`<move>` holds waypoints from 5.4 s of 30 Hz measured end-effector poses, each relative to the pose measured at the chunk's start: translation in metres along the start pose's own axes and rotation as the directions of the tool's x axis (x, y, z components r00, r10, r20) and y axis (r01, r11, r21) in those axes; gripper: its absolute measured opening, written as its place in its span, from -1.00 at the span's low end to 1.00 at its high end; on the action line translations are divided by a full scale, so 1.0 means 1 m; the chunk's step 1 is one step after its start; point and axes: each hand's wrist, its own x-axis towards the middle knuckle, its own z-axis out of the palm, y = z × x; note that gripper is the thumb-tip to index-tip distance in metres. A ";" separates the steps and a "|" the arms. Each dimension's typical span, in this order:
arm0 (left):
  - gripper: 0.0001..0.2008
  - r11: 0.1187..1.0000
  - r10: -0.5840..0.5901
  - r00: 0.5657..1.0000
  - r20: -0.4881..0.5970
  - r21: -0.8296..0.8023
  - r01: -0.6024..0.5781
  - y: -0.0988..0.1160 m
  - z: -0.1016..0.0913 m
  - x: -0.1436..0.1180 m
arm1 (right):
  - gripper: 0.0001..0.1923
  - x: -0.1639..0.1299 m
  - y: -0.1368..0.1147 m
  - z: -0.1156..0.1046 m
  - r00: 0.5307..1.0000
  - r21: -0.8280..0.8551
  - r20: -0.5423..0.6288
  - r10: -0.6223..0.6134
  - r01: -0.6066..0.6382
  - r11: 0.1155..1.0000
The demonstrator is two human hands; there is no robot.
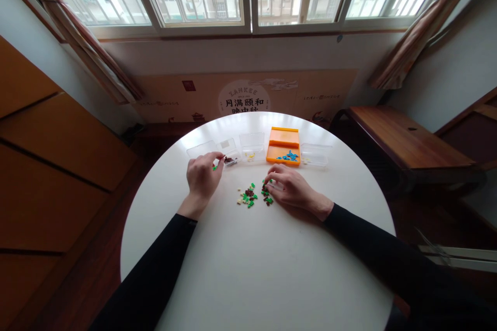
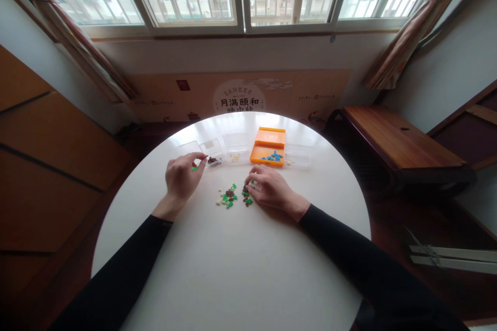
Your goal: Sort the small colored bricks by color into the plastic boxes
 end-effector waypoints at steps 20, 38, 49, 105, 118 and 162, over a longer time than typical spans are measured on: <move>-0.80 0.922 0.306 0.949 0.080 -0.275 -0.274 0.025 -0.005 -0.010 | -0.95 0.001 0.002 0.000 1.000 0.008 0.003 0.000 0.000 1.000; -0.96 0.798 0.502 0.782 0.370 -0.546 -0.254 0.037 -0.022 -0.017 | -0.95 -0.001 0.005 -0.002 1.000 0.006 -0.002 0.007 -0.007 1.000; -0.88 0.807 0.502 0.795 0.341 -0.514 -0.290 0.034 -0.014 -0.019 | -0.95 0.000 0.004 -0.002 1.000 0.003 -0.004 0.005 -0.005 1.000; -0.87 0.616 0.325 0.899 0.294 -0.787 0.035 0.063 0.005 -0.035 | -0.91 0.001 0.004 -0.003 0.985 0.039 -0.107 -0.139 0.144 0.989; -0.90 0.651 0.325 0.921 0.215 -0.757 -0.054 0.064 0.002 -0.032 | -0.91 0.001 0.006 -0.002 0.978 0.000 -0.105 -0.179 0.180 0.984; -0.81 0.969 0.163 0.984 -0.077 -0.175 -0.175 0.016 -0.002 -0.003 | -0.95 0.000 -0.001 -0.005 0.997 0.078 -0.058 -0.044 0.049 0.996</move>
